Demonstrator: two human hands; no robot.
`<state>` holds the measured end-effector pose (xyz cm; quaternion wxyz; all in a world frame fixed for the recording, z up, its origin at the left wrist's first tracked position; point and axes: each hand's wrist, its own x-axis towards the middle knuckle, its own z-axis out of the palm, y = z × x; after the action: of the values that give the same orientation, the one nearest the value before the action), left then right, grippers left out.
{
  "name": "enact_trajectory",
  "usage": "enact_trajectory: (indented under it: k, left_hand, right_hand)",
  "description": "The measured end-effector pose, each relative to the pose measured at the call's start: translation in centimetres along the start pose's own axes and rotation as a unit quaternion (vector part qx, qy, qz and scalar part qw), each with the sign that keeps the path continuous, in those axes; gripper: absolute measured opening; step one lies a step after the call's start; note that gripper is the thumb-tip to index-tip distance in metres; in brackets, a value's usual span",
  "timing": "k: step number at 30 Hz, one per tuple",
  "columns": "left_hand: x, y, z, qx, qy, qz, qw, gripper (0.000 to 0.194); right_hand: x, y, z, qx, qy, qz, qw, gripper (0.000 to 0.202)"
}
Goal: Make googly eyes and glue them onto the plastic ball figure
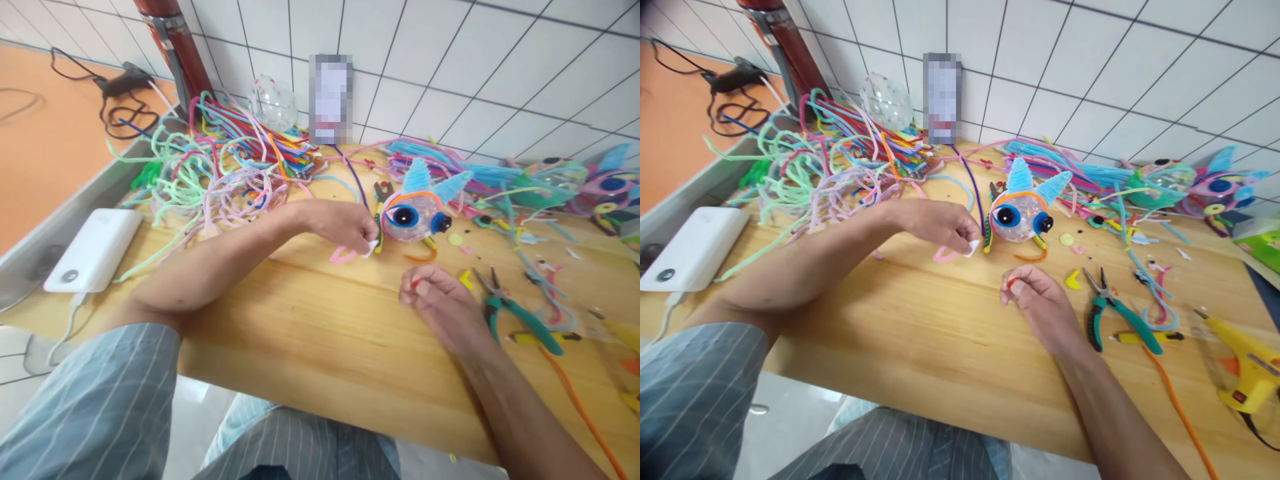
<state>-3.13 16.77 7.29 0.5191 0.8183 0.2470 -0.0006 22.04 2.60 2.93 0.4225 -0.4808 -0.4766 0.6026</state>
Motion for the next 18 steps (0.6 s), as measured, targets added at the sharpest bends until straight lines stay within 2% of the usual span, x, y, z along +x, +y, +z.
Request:
enact_trajectory:
  k: [3,5,7,9,12,15,17,18]
  left_hand:
    - [-1.2,-0.6,-2.6,0.055,0.168,-0.071,0.982,0.018]
    - [-1.3,-1.8,-3.7,0.037,0.243,-0.110,0.963,0.021]
    - [-0.9,-3.2,-4.2,-0.003,0.257,-0.114,0.960,0.024]
    - [-0.3,-4.4,-4.3,-0.029,0.277,-0.086,0.957,0.018]
    - [0.6,-5.3,-4.2,0.004,0.380,-0.049,0.924,0.015]
    - [0.6,-5.1,-4.5,0.090,0.495,-0.031,0.864,0.017]
    - [0.2,-4.4,-4.7,0.110,0.527,-0.028,0.842,0.013]
    - [-0.1,-4.0,-4.7,0.103,0.526,-0.026,0.844,0.012]
  right_hand:
    - [0.1,0.9,0.1,-0.128,-0.001,-0.008,0.992,0.026]
    - [0.0,1.1,0.2,-0.190,-0.010,-0.016,0.982,0.025]
    - [0.0,1.0,0.3,-0.233,-0.022,-0.033,0.972,0.024]
    - [0.0,0.8,0.3,-0.276,-0.032,-0.061,0.959,0.023]
    - [0.2,0.8,0.2,-0.337,-0.048,-0.113,0.934,0.023]
    - [0.3,1.0,0.1,-0.381,-0.070,-0.157,0.908,0.023]
    - [0.3,1.2,0.1,-0.404,-0.071,-0.167,0.897,0.022]
    - [0.3,1.3,0.0,-0.413,-0.067,-0.162,0.894,0.021]
